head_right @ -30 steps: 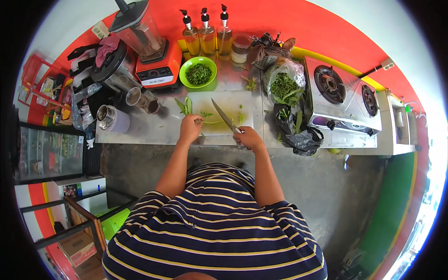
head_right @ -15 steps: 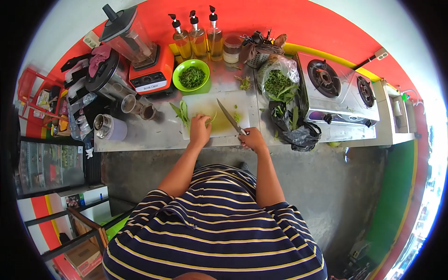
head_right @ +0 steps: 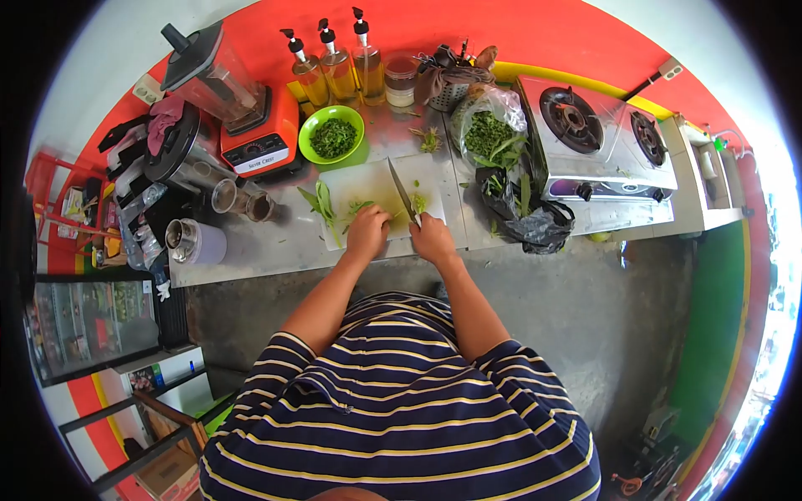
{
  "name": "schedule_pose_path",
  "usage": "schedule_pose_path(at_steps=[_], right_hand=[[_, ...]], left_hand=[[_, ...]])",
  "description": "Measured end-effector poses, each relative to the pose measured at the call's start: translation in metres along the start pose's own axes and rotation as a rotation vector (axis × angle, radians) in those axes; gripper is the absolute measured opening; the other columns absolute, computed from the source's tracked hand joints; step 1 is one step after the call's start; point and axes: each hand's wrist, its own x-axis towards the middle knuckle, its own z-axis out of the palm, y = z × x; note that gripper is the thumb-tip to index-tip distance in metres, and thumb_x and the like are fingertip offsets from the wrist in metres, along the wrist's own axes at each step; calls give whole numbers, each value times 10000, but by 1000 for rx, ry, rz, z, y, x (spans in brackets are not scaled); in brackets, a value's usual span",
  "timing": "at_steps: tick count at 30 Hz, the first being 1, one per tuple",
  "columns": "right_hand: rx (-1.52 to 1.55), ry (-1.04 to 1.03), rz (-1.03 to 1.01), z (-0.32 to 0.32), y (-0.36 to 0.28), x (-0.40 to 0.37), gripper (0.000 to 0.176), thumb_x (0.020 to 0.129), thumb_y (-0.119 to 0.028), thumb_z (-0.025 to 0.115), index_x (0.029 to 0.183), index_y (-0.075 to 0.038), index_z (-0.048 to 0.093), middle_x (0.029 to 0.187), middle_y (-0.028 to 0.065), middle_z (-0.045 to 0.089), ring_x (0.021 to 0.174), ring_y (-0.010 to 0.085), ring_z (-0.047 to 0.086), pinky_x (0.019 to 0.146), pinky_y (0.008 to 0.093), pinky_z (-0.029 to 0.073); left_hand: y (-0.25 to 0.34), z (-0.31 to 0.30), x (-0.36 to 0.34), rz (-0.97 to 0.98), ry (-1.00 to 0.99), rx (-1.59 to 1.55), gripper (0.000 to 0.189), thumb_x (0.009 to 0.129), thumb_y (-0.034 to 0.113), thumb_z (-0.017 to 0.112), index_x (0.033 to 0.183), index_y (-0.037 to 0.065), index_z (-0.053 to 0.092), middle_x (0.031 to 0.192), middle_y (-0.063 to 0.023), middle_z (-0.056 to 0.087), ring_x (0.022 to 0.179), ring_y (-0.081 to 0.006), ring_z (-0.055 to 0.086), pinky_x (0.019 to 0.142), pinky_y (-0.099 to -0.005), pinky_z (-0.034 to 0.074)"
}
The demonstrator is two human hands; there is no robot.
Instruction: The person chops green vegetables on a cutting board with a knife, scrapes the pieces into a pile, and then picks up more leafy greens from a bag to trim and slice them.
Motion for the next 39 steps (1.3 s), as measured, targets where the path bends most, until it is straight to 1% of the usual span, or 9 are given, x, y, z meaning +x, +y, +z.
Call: schedule_pose_path(at_steps=[2,6,8,13,20,29,33,36,39], right_hand=[[-136,-70,118,-4,-10,-2,359,946,-304,590,1071,31,609,976,316,685,922,479,675,835,556,530],[-325,-188,162,-17,-41,-12,340,967,-295,573,1084,23,599,1026,284,697,941,448,695,838,522,555],[-415,-188,159,-15,-48,-13,326,983,-287,559,1081,21,599,1044,255,709,970,394,714,836,475,573],[-431,-199,167,-13,-50,-8,333,1016,-311,521,1062,15,564,1002,257,710,946,421,706,840,495,559],[-432,-212,239,13,-31,-5,340,1016,-308,515,1141,6,482,1050,257,707,996,416,699,870,484,556],[-472,-269,247,13,-29,-4,343,992,-281,528,1157,14,476,1094,258,701,1025,378,704,875,474,557],[-495,-303,237,-8,-45,2,341,992,-270,521,1172,14,462,1109,264,696,1040,379,699,890,477,551],[-421,-376,292,-13,-54,0,323,977,-214,510,1190,19,441,1133,276,686,1080,383,684,918,482,538],[-511,-280,217,4,-44,-5,286,952,-152,493,1174,23,448,1092,274,699,988,363,718,875,462,556]], left_hand=[[-4,-2,0,57,-28,15,148,797,-6,634,891,45,736,932,-104,656,946,-317,612,843,-417,514],[-11,-4,5,105,-54,-100,182,800,-23,603,922,41,721,947,-112,648,949,-322,616,837,-431,520],[-8,-6,7,104,-70,-115,215,797,-31,589,947,44,723,946,-114,646,947,-324,617,833,-435,521],[-10,-4,6,169,-126,17,317,772,-40,584,1030,70,734,909,-106,630,909,-323,618,788,-433,522],[-7,-6,7,160,-113,17,320,754,-36,579,993,75,760,893,-99,620,891,-314,616,790,-429,523],[-7,-8,6,152,-152,-10,306,789,-18,559,989,83,767,897,-96,611,908,-302,613,816,-423,525],[-13,1,6,148,-113,-38,313,783,-22,565,990,91,770,896,-91,611,911,-300,613,815,-419,525],[-13,-3,5,147,-120,-44,316,781,-21,570,998,93,771,904,-89,617,917,-299,614,816,-417,525],[-10,-7,6,137,-132,-48,323,778,-29,569,1001,90,770,902,-92,625,915,-303,621,806,-417,523]])
